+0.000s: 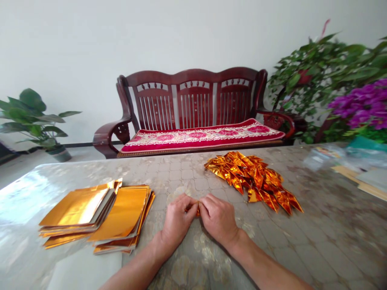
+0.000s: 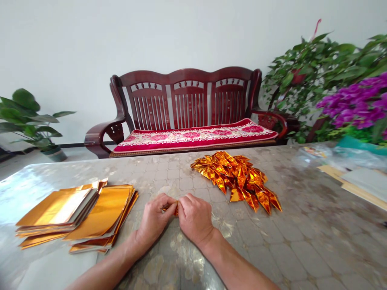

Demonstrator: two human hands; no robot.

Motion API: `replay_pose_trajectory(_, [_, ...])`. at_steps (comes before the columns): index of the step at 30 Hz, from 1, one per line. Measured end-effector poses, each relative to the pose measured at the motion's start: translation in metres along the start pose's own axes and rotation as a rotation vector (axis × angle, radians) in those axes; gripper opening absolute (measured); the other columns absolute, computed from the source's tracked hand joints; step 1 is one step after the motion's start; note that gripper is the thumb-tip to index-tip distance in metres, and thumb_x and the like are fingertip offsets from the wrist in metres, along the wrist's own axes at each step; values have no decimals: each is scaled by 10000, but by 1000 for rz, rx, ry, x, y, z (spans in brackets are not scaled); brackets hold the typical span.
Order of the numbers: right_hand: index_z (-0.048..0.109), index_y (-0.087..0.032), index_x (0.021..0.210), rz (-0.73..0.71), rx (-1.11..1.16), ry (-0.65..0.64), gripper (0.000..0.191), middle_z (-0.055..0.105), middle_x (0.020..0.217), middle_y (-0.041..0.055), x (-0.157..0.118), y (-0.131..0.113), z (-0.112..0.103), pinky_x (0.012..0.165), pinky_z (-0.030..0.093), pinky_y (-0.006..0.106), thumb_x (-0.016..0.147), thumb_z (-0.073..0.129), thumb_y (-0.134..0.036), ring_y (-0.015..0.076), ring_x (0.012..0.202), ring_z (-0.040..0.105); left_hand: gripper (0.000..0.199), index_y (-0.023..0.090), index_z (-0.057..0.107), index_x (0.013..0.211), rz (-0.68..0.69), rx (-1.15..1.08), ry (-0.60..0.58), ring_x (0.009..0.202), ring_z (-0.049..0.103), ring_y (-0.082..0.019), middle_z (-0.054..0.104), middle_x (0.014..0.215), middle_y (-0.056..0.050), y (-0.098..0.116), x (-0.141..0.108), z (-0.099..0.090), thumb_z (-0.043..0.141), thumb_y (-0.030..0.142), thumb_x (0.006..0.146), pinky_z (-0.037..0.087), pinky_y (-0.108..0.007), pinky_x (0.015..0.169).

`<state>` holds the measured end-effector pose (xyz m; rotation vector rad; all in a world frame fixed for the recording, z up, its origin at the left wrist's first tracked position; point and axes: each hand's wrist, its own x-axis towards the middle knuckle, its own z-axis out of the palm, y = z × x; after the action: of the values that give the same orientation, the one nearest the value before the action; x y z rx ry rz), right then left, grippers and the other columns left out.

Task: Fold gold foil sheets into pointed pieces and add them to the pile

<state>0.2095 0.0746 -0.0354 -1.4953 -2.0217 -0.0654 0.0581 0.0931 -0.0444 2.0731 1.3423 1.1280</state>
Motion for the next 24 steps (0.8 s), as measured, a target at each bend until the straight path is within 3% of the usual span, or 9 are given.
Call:
replay_pose_trajectory(4, [658, -217, 736, 27, 20, -31, 266, 663, 727, 22, 2, 1, 1, 604, 336, 256, 929, 479, -185, 143, 668, 608, 200, 197, 682, 702, -34, -9, -5, 683, 606, -140, 666, 698, -1, -3, 4, 0, 542, 187, 844, 451, -240, 665])
replay_pose_trajectory(9, [702, -246, 970, 100, 190, -103, 189, 732, 928, 18, 4, 11, 1, 727, 429, 247, 916, 526, -204, 173, 860, 673, 135, 198, 711, 855, -182, -114, -34, 795, 676, -173, 736, 840, -18, -15, 13, 0, 588, 224, 807, 514, -277, 742])
replay_pose_trajectory(15, [688, -244, 1046, 160, 270, -117, 254, 744, 1015, 27, 5, 20, 5, 823, 476, 278, 887, 518, -143, 197, 940, 684, 284, 186, 637, 1056, -260, -207, -33, 736, 696, -147, 734, 965, -29, -20, 13, 1, 598, 203, 775, 522, -257, 693])
replay_pose_trajectory(20, [664, -224, 1107, 180, 248, -109, 269, 744, 1063, 44, 6, 20, 9, 836, 499, 295, 888, 531, -141, 205, 944, 699, 245, 181, 581, 989, -308, -99, 57, 625, 659, -131, 724, 879, -8, -14, 13, -4, 644, 286, 777, 460, -228, 599])
replay_pose_trajectory(24, [633, -198, 1180, 124, 185, -107, 307, 731, 1115, 64, 5, 20, 11, 870, 510, 298, 907, 510, -127, 207, 997, 693, 100, 188, 628, 788, -270, 25, -24, 603, 617, -134, 678, 682, 24, -13, 15, -9, 588, 271, 826, 405, -223, 587])
